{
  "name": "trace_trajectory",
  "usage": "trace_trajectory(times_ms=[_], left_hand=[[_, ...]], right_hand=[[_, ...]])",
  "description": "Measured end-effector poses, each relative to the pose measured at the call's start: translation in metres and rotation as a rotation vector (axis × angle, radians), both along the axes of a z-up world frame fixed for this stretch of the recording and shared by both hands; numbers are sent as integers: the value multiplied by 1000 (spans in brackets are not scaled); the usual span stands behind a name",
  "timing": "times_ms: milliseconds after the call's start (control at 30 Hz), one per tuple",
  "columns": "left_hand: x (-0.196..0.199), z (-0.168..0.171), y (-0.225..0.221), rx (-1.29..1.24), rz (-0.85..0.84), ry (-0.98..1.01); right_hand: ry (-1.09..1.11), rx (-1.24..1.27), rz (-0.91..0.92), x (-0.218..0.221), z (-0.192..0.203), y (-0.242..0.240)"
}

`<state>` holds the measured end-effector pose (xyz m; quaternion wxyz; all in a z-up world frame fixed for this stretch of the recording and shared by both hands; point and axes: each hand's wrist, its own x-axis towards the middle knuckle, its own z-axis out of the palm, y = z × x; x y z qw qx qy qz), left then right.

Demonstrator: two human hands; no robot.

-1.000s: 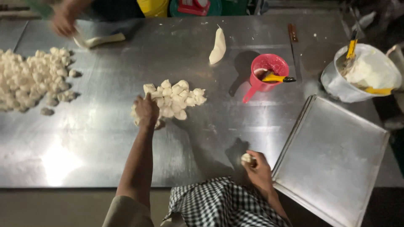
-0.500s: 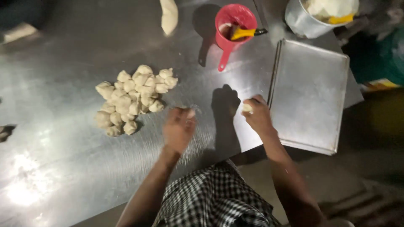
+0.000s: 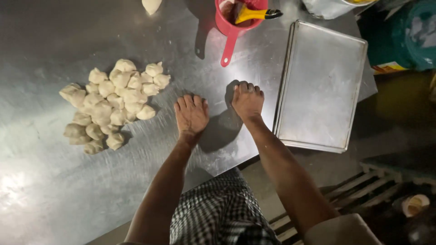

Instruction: Rolling and shaping portions of dough into long strips, brushing them, and placing them on a baking tray.

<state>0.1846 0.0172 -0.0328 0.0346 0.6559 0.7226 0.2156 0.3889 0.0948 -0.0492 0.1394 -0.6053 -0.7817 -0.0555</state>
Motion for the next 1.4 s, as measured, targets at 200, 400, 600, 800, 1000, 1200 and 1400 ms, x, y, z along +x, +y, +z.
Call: trace_trajectory(times_ms=[200,400,600,800,1000,1200,1400], left_hand=[[4,-5,9,39,41,9],[2,12,12,-56,131,-44],[4,19,4,-227,247,-53],[3,-10,0,-303,270,-92],[4,-19,-3,195,202,58],[14,39,-9,-423,238,-108],[7,-7,2,26,222,16]], right_hand=[[25,-29,-7,-5,16,-4],[88,100,96,-4,7,2],[-66,-215,66,3,14,17],[-15,-153,150,-3,20,-1],[92,147,274,-2,7,6],[-158,-441,55,1,31,-11],[105,59,288,-1,15,4]])
